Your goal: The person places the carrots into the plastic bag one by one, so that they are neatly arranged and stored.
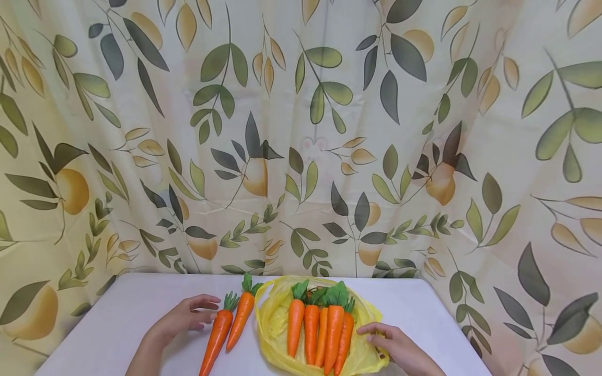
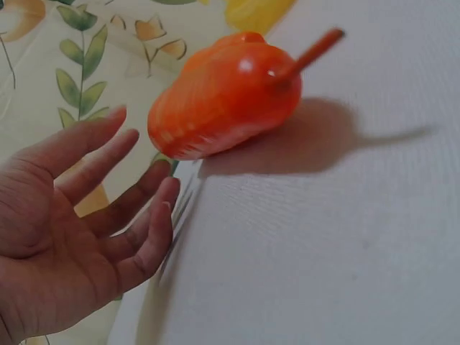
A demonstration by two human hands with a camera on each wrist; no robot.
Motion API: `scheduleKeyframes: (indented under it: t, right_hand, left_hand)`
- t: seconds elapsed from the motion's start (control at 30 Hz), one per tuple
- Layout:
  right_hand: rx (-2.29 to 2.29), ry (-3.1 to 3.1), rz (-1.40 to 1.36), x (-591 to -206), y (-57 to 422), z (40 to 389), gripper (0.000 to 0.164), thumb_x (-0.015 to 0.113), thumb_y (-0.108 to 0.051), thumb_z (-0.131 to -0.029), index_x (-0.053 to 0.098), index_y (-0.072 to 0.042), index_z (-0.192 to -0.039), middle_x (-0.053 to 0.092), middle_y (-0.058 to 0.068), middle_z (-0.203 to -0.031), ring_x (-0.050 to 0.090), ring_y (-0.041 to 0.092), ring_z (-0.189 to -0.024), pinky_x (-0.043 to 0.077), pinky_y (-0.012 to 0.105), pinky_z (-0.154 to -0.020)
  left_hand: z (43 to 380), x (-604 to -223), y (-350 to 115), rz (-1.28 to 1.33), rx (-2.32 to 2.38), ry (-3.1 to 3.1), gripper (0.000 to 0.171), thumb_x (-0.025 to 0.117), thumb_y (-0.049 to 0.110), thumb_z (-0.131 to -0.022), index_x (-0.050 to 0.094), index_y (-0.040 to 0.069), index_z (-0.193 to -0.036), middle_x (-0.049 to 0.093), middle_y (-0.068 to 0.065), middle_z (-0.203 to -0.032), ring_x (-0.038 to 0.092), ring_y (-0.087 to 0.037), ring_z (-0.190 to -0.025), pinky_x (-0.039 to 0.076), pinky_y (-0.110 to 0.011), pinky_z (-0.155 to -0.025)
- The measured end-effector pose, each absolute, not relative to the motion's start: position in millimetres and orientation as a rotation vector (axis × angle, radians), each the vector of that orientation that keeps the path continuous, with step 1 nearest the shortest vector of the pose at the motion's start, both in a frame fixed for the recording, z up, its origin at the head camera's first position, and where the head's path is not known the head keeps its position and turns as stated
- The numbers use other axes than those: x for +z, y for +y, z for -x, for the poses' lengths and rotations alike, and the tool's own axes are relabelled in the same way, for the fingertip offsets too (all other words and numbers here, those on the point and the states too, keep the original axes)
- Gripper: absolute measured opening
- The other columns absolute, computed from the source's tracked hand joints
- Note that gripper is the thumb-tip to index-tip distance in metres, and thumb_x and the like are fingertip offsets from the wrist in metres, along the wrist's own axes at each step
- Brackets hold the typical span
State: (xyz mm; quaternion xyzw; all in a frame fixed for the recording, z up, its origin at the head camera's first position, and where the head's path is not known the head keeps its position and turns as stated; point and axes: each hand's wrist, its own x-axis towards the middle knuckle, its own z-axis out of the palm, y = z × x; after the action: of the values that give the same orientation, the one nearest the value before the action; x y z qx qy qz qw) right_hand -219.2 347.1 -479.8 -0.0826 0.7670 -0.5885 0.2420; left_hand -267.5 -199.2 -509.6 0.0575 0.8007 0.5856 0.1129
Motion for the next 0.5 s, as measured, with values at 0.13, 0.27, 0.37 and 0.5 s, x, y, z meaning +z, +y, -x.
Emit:
scheduleKeyframes:
  t: [0.13, 0.27, 0.37, 0.5]
  right_hand:
    - [-1.611, 2.087, 0.240, -482.2, 345.7, 220.3, 0.035, 0.052, -0.014, -0.107, 0.059, 0.007, -0.134, 0.059, 0.016, -0.130, 0.066, 0.028, -0.096, 0.058, 0.041, -0.081]
    - [-1.603, 2.099, 0.253, -483.4, 345.3, 221.8, 0.035, 0.052, -0.014, -0.107, 0.059, 0.007, -0.134, 0.058, 0.016, -0.130, 0.065, 0.027, -0.095, 0.057, 0.039, -0.080]
    - [-1.596, 2.104, 0.250, -483.9, 345.3, 221.9, 0.034, 0.052, -0.014, -0.107, 0.059, 0.007, -0.133, 0.058, 0.016, -0.129, 0.065, 0.028, -0.095, 0.057, 0.040, -0.081]
    - [-1.604, 2.085, 0.251, -484.6, 344.2, 221.9, 0.033, 0.051, -0.013, -0.107, 0.060, 0.007, -0.132, 0.059, 0.015, -0.128, 0.066, 0.028, -0.096, 0.058, 0.042, -0.083]
  left_hand:
    - [265.2, -511.6, -202.5, -0.263, 1.688, 2.283, 0.045, 0.078, 0.020, -0.093, 0.065, 0.003, -0.132, 0.064, -0.019, -0.131, 0.062, -0.028, -0.107, 0.055, -0.042, -0.080]
    - [265.7, -512.8, -201.9, -0.338, 1.669, 2.254, 0.046, 0.078, 0.022, -0.094, 0.065, 0.005, -0.134, 0.064, -0.015, -0.132, 0.060, -0.027, -0.107, 0.052, -0.041, -0.080]
    - [266.8, -515.3, -200.9, -0.345, 1.666, 2.249, 0.046, 0.078, 0.023, -0.093, 0.066, 0.006, -0.134, 0.065, -0.013, -0.130, 0.061, -0.025, -0.103, 0.051, -0.039, -0.079]
    - [265.8, -518.1, -200.5, -0.342, 1.669, 2.247, 0.046, 0.079, 0.021, -0.093, 0.065, 0.005, -0.134, 0.067, -0.013, -0.128, 0.061, -0.024, -0.099, 0.050, -0.039, -0.078]
